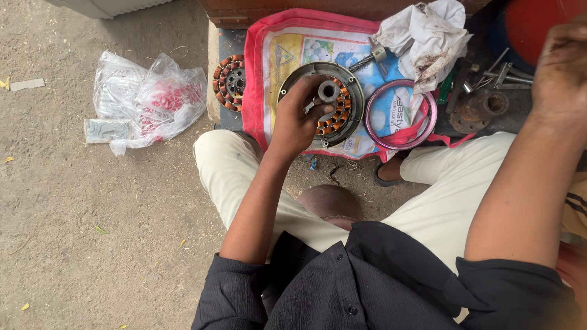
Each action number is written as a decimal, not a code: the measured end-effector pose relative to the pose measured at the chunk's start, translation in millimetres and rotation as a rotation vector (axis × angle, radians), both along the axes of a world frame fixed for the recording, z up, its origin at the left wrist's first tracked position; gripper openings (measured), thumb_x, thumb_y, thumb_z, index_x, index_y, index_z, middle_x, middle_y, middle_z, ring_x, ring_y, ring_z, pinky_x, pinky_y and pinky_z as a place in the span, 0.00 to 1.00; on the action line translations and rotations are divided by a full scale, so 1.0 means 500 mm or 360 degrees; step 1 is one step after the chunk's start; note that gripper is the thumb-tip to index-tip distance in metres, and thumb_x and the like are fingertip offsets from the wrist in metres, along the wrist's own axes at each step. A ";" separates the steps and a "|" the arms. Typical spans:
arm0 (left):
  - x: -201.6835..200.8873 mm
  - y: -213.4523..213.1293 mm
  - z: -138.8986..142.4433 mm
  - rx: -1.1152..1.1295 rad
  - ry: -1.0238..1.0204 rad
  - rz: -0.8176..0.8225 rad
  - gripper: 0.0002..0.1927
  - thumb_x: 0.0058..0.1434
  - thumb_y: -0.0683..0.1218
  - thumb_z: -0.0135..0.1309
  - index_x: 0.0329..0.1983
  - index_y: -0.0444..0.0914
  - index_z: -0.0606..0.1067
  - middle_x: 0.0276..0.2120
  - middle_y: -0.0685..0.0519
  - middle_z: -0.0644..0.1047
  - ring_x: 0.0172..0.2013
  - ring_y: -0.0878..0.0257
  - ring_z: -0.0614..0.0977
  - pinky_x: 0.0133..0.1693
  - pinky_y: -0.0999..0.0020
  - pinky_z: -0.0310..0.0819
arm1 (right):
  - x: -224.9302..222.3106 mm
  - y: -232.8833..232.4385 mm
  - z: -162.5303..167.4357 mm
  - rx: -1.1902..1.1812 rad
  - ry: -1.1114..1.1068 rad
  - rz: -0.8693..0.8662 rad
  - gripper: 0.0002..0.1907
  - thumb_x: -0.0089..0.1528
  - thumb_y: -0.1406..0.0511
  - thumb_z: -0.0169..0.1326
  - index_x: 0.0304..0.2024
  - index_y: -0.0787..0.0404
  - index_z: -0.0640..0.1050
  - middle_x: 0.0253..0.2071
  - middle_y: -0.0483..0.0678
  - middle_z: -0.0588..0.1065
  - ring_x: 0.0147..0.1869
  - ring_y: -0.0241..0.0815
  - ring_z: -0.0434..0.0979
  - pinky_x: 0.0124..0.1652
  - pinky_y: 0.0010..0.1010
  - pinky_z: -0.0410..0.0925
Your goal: The person uses a hammer and a metal rod to tap and adjust a motor rotor, then places the rotor into a motor housing. The person also handles a small metal ring and a plastic container lid during the process.
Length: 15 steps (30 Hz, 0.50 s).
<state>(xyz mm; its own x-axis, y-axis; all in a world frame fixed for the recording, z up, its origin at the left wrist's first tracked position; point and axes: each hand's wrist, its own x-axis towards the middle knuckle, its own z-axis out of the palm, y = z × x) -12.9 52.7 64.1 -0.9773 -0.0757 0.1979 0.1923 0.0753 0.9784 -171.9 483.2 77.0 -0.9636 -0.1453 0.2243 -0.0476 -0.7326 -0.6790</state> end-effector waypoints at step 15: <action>0.008 0.047 -0.119 -0.0364 0.0108 0.0303 0.25 0.64 0.36 0.59 0.64 0.33 0.67 0.49 0.39 0.78 0.50 0.44 0.83 0.51 0.57 0.76 | 0.046 0.018 -0.019 -0.0071 -0.0556 -0.0285 0.10 0.77 0.70 0.44 0.39 0.61 0.69 0.38 0.42 0.70 0.37 0.32 0.68 0.38 0.19 0.57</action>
